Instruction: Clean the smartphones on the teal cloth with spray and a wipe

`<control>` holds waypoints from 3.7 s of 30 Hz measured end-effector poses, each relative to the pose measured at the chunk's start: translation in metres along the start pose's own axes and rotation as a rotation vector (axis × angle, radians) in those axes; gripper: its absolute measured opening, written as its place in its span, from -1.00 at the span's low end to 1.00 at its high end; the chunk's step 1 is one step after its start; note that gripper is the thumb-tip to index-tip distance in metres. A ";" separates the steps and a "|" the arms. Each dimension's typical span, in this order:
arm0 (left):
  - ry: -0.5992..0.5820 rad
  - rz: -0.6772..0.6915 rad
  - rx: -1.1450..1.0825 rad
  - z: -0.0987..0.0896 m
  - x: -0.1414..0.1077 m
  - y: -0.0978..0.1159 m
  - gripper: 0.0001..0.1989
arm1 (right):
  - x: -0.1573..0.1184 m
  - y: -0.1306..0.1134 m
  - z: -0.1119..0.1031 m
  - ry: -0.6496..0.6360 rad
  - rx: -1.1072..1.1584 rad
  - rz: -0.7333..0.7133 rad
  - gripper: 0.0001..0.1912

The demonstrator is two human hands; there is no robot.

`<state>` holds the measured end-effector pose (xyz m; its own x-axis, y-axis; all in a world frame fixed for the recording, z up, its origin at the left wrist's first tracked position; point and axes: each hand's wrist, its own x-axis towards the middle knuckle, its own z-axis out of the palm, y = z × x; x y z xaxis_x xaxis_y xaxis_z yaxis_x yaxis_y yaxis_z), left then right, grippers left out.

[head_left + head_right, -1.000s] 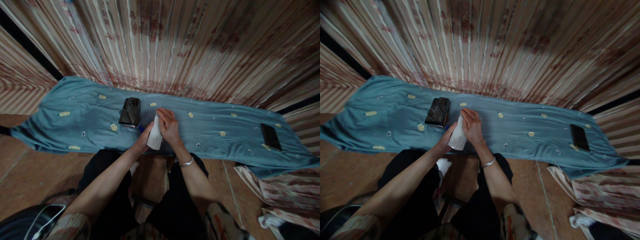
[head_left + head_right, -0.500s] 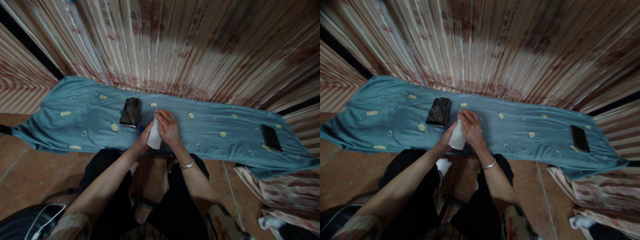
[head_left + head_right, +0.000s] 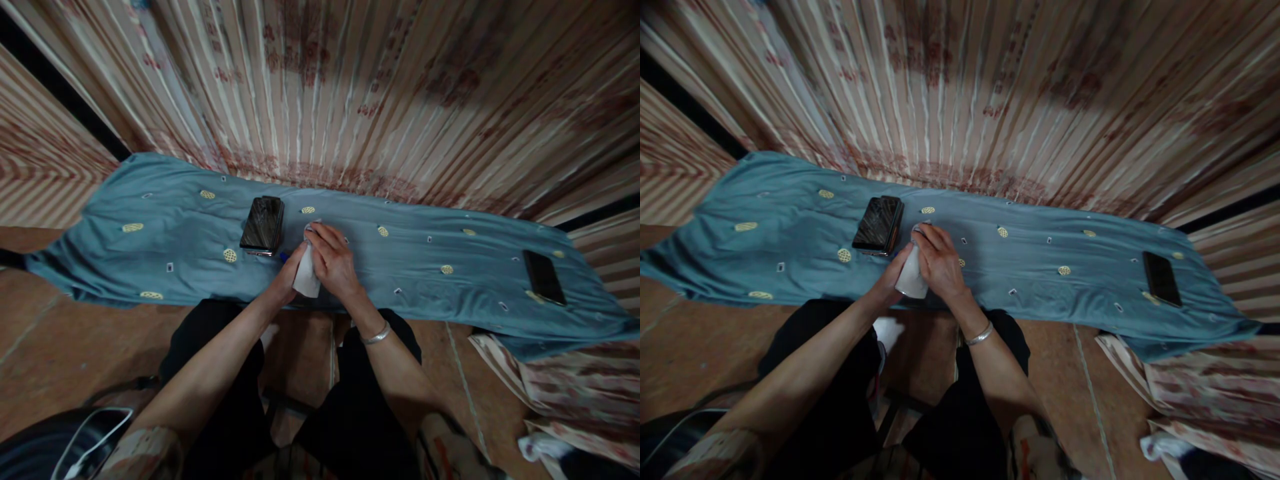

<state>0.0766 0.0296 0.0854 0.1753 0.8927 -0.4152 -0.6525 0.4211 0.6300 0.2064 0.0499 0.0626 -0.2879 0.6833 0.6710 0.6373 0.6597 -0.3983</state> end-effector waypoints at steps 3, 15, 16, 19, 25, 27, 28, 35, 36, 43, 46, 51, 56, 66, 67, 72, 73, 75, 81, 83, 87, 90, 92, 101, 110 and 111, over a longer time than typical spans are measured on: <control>0.025 0.022 0.039 -0.002 -0.001 0.000 -0.74 | -0.001 -0.004 0.000 -0.007 0.011 -0.035 -0.55; -0.035 0.082 0.314 -0.019 0.010 -0.011 -0.65 | 0.001 0.007 -0.012 0.024 -0.011 0.026 -0.53; -0.046 0.074 0.322 -0.018 0.010 -0.011 -0.63 | 0.001 0.008 -0.012 0.023 -0.002 0.029 -0.52; -0.051 0.063 0.334 -0.017 0.009 -0.011 -0.60 | 0.001 0.009 -0.011 0.031 0.012 0.036 -0.51; -0.056 -0.001 0.295 -0.015 0.006 -0.007 -0.56 | 0.000 0.015 -0.009 0.060 0.033 0.071 -0.52; -0.069 -0.020 0.278 -0.016 0.005 -0.006 -0.54 | -0.001 0.017 -0.009 0.061 0.051 0.086 -0.53; -0.074 -0.025 0.268 -0.016 0.005 -0.005 -0.54 | -0.001 0.018 -0.010 0.057 0.057 0.097 -0.54; -0.100 -0.052 0.234 -0.016 0.004 -0.006 -0.51 | 0.000 0.017 -0.011 0.068 0.056 0.134 -0.57; -0.104 -0.057 0.217 -0.014 0.002 -0.004 -0.52 | 0.000 0.018 -0.011 0.073 0.047 0.134 -0.57; -0.071 -0.068 0.161 -0.003 -0.009 0.013 -0.49 | -0.002 0.025 -0.007 0.080 0.070 0.160 -0.60; -0.078 -0.067 0.159 -0.004 -0.009 0.014 -0.47 | -0.003 0.027 -0.004 0.093 0.108 0.208 -0.62; -0.079 -0.060 0.126 -0.004 -0.007 0.013 -0.48 | -0.005 0.029 0.003 0.133 0.224 0.311 -0.63; -0.055 -0.004 0.042 -0.001 -0.009 0.014 -0.53 | -0.006 0.027 0.006 0.114 0.213 0.321 -0.62; -0.001 0.043 -0.045 0.004 -0.009 0.019 -0.57 | -0.010 0.013 0.004 0.038 0.086 0.227 -0.61; -0.004 0.038 -0.043 0.004 -0.009 0.019 -0.57 | -0.009 0.014 0.004 0.048 0.083 0.228 -0.61; -0.013 0.090 -0.043 -0.001 -0.005 0.017 -0.58 | -0.010 0.009 0.004 0.018 0.094 0.214 -0.61; -0.006 0.104 -0.042 -0.003 -0.003 0.017 -0.59 | -0.011 0.007 0.004 0.016 0.090 0.205 -0.61; 0.011 0.123 -0.040 -0.007 0.000 0.019 -0.61 | -0.013 0.003 0.004 0.012 0.079 0.176 -0.60; 0.053 0.175 -0.049 -0.013 0.004 0.024 -0.66 | -0.020 -0.007 0.002 -0.026 0.091 0.090 -0.60; 0.063 0.171 -0.032 -0.014 0.005 0.023 -0.68 | -0.021 -0.008 0.000 -0.025 0.094 0.072 -0.61; 0.043 0.172 -0.036 -0.013 0.006 0.022 -0.68 | -0.023 -0.012 -0.004 -0.026 0.058 0.067 -0.60; 0.017 0.184 -0.064 -0.013 0.006 0.023 -0.66 | -0.025 -0.017 -0.005 -0.044 0.070 0.059 -0.59; 0.019 0.190 -0.067 -0.012 0.005 0.025 -0.66 | -0.027 -0.021 -0.006 -0.057 0.073 0.052 -0.59; 0.072 0.232 0.043 -0.023 0.016 0.025 -0.52 | -0.037 -0.032 -0.012 -0.062 0.078 -0.044 -0.57; 0.005 0.224 0.109 -0.019 0.011 0.026 -0.37 | -0.037 -0.037 -0.014 -0.054 0.040 -0.107 -0.60; 0.007 0.222 0.107 -0.018 0.010 0.026 -0.36 | -0.037 -0.039 -0.014 -0.050 0.033 -0.120 -0.61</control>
<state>0.0481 0.0468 0.0854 0.0312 0.9642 -0.2635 -0.5927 0.2301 0.7718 0.2016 -0.0055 0.0622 -0.3964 0.6129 0.6835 0.5723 0.7471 -0.3380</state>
